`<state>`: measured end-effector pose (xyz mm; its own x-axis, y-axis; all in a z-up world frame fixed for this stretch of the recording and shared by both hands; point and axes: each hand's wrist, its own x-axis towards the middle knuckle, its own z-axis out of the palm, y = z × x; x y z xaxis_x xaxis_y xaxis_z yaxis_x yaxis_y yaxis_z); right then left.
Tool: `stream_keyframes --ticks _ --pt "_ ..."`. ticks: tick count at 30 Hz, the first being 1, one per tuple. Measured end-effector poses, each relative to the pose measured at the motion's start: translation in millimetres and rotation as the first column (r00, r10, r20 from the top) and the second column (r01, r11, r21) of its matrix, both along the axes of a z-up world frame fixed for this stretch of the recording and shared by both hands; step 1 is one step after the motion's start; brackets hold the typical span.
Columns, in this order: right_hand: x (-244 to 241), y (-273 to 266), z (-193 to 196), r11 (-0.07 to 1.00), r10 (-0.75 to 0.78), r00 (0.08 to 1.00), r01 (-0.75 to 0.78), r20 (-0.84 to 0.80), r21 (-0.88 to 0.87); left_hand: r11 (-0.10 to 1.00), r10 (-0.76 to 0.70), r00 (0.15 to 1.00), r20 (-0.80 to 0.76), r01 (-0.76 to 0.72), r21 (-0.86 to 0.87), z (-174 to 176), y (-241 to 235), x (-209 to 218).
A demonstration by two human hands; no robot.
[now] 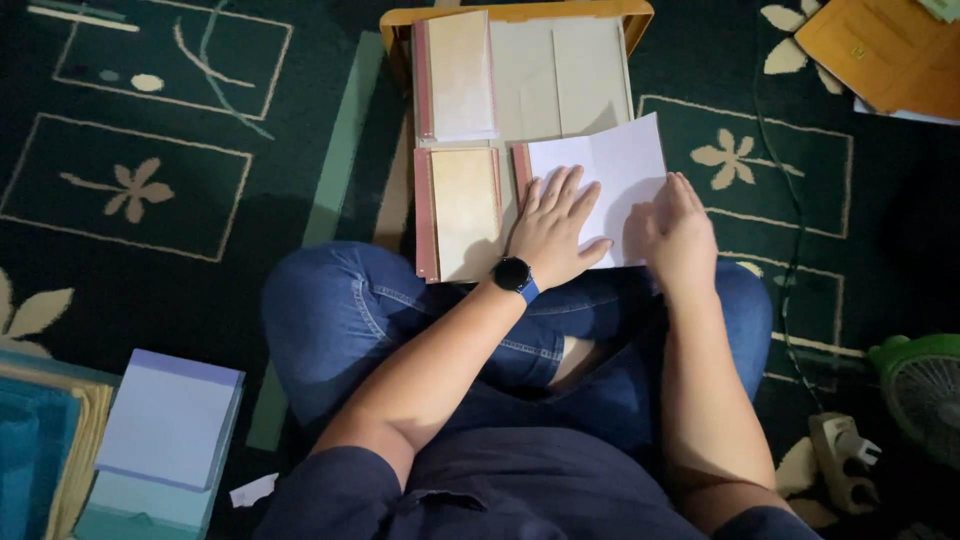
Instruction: The person sits on the floor and folds a white sheet of paper in half using both hands. They repeatedly press down on the fold to flatten it, then unfold and refold the paper multiple times.
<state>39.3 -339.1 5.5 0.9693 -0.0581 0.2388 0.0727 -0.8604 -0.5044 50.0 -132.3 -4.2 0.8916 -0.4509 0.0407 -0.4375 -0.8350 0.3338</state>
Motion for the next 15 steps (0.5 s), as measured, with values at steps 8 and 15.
stream_keyframes --ticks 8,15 --pt "0.6 10.7 8.8 0.432 0.166 0.969 0.094 -0.181 0.897 1.0 0.02 1.0 0.009 -0.02 -0.011 -0.6 -3.5 0.1" --pt "-7.2 30.3 18.1 0.914 0.238 0.951 -0.151 -0.197 0.376 0.976 0.071 0.995 0.075 -0.053 -0.211 4.2 -1.3 0.6"
